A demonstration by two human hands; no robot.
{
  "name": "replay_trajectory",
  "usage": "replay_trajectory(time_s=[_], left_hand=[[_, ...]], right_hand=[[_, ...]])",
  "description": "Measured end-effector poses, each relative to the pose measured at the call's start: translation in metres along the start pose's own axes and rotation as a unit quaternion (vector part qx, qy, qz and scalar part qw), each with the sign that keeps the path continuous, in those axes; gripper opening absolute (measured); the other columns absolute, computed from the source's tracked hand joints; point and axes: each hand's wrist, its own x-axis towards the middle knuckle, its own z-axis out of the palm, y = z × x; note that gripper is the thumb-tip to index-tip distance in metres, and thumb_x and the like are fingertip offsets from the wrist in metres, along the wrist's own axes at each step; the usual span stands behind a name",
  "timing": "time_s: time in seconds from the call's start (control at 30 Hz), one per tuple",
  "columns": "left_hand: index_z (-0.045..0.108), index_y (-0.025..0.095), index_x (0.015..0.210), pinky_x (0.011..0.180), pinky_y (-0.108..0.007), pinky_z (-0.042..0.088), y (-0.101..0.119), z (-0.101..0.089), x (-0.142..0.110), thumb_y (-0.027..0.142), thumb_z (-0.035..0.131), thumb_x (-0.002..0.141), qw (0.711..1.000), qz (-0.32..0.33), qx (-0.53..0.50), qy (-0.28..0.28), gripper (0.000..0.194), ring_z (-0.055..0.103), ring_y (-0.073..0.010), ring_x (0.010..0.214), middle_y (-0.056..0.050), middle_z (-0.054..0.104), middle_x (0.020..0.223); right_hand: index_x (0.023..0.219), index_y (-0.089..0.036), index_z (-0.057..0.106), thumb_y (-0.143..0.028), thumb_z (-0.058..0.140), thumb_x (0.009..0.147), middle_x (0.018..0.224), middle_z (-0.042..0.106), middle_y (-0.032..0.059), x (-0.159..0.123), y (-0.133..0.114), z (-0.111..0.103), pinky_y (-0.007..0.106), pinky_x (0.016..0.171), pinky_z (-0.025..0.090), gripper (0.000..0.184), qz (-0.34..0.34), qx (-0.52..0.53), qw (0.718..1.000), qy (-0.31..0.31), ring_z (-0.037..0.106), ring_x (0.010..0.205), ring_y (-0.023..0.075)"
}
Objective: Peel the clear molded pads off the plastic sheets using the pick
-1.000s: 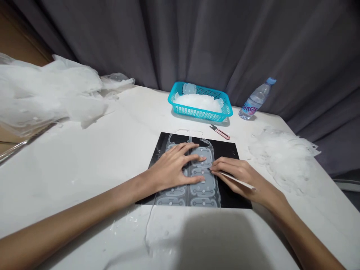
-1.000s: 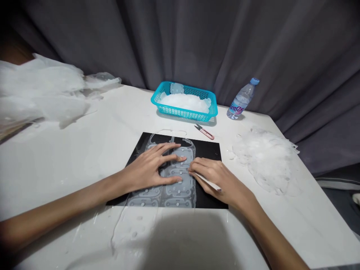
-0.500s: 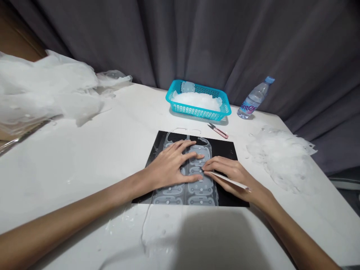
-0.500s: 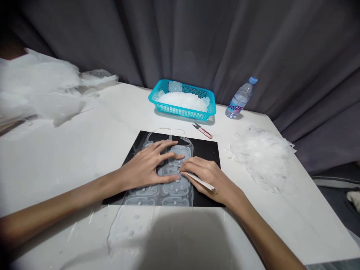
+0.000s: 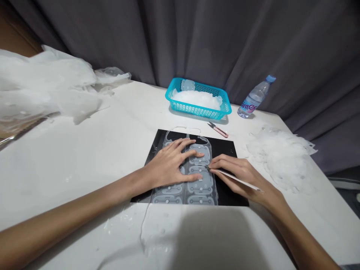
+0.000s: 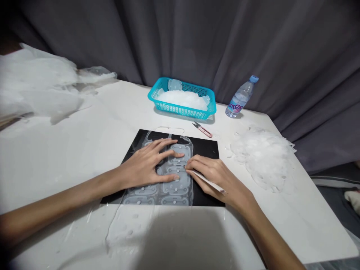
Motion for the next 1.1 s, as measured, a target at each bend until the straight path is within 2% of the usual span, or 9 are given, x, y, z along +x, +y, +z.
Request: replay_trajectory(time_s=[0.17, 0.4, 0.53, 0.7, 0.87, 0.93, 1.0, 1.03, 1.1], left_hand=[[0.06, 0.036, 0.144, 0.121, -0.066, 0.035, 0.0, 0.0, 0.0, 0.078, 0.06, 0.09, 1.0, 0.005, 0.003, 0.004, 0.068, 0.037, -0.0403, 0.151, -0.008, 0.038, 0.166], [0.06, 0.034, 0.142, 0.122, -0.064, 0.035, 0.001, 0.002, 0.0, 0.075, 0.06, 0.091, 1.0, 0.014, 0.007, 0.009, 0.065, 0.037, -0.0391, 0.152, -0.009, 0.04, 0.165], [0.056, 0.034, 0.147, 0.125, -0.062, 0.03, -0.001, 0.002, 0.0, 0.078, 0.055, 0.092, 1.0, 0.022, 0.005, 0.011, 0.07, 0.036, -0.0381, 0.153, -0.009, 0.039, 0.166], [0.027, 0.035, 0.166, 0.128, -0.06, 0.024, -0.003, 0.003, -0.001, 0.084, 0.05, 0.091, 1.0, 0.002, 0.002, -0.013, 0.093, 0.027, -0.0373, 0.159, -0.011, 0.029, 0.172], [0.002, 0.021, 0.17, 0.129, -0.057, 0.019, -0.006, 0.008, 0.0, 0.09, 0.05, 0.084, 0.999, -0.028, -0.021, -0.024, 0.121, 0.021, -0.038, 0.16, -0.017, 0.021, 0.175], [0.001, 0.019, 0.17, 0.129, -0.057, 0.02, -0.007, 0.008, 0.0, 0.089, 0.051, 0.085, 0.999, -0.022, -0.029, -0.024, 0.12, 0.021, -0.0379, 0.161, -0.018, 0.019, 0.175], [0.006, 0.018, 0.169, 0.128, -0.058, 0.023, -0.007, 0.006, -0.001, 0.087, 0.055, 0.085, 0.999, -0.008, -0.04, -0.001, 0.119, 0.02, -0.0392, 0.16, -0.02, 0.017, 0.175], [0.014, 0.017, 0.168, 0.126, -0.058, 0.026, -0.005, 0.003, -0.002, 0.086, 0.058, 0.083, 0.999, 0.0, -0.047, 0.024, 0.118, 0.022, -0.0402, 0.159, -0.021, 0.02, 0.174], [0.043, 0.015, 0.153, 0.12, -0.056, 0.035, 0.0, -0.003, -0.005, 0.082, 0.063, 0.084, 0.994, -0.006, -0.069, 0.087, 0.098, 0.038, -0.0401, 0.149, -0.022, 0.04, 0.162]], right_hand=[[0.114, -0.022, 0.064, -0.02, 0.051, 0.108, 0.112, 0.072, 0.0098, 0.004, 0.002, 0.011, 0.036, 0.088, 0.059, 0.014, -0.019, -0.009, 1.0, -0.005, 0.071, 0.101, 0.0218], [0.119, -0.02, 0.064, -0.017, 0.049, 0.108, 0.11, 0.074, 0.0104, 0.004, 0.015, 0.03, 0.033, 0.082, 0.06, 0.019, -0.087, -0.151, 0.985, 0.019, 0.072, 0.101, 0.0221], [0.131, -0.016, 0.06, -0.016, 0.045, 0.109, 0.119, 0.073, 0.0149, 0.005, 0.014, 0.038, 0.038, 0.088, 0.061, 0.026, -0.099, -0.206, 0.973, 0.041, 0.071, 0.107, 0.0248], [0.139, -0.017, 0.057, -0.015, 0.042, 0.108, 0.123, 0.071, 0.0164, 0.014, 0.011, 0.039, 0.044, 0.093, 0.061, 0.034, -0.063, -0.163, 0.983, 0.054, 0.068, 0.112, 0.0272], [0.117, -0.019, 0.07, -0.02, 0.045, 0.107, 0.111, 0.072, 0.0134, 0.034, 0.037, 0.025, 0.047, 0.098, 0.057, 0.026, 0.04, -0.067, 0.972, 0.222, 0.069, 0.107, 0.0269], [0.109, -0.021, 0.072, -0.025, 0.048, 0.107, 0.109, 0.073, 0.0118, 0.039, 0.048, 0.018, 0.047, 0.098, 0.056, 0.025, 0.091, -0.039, 0.957, 0.274, 0.07, 0.106, 0.0271], [0.106, -0.021, 0.074, -0.03, 0.052, 0.105, 0.108, 0.074, 0.0105, 0.039, 0.052, 0.013, 0.046, 0.097, 0.056, 0.023, 0.119, -0.013, 0.952, 0.281, 0.07, 0.105, 0.0268], [0.105, -0.022, 0.074, -0.031, 0.054, 0.105, 0.107, 0.074, 0.0098, 0.038, 0.05, 0.011, 0.045, 0.097, 0.056, 0.022, 0.123, -0.001, 0.953, 0.276, 0.07, 0.104, 0.0264], [0.106, -0.022, 0.074, -0.031, 0.056, 0.104, 0.107, 0.074, 0.0084, 0.033, 0.039, 0.01, 0.043, 0.097, 0.056, 0.02, 0.121, 0.025, 0.957, 0.26, 0.07, 0.104, 0.025]])
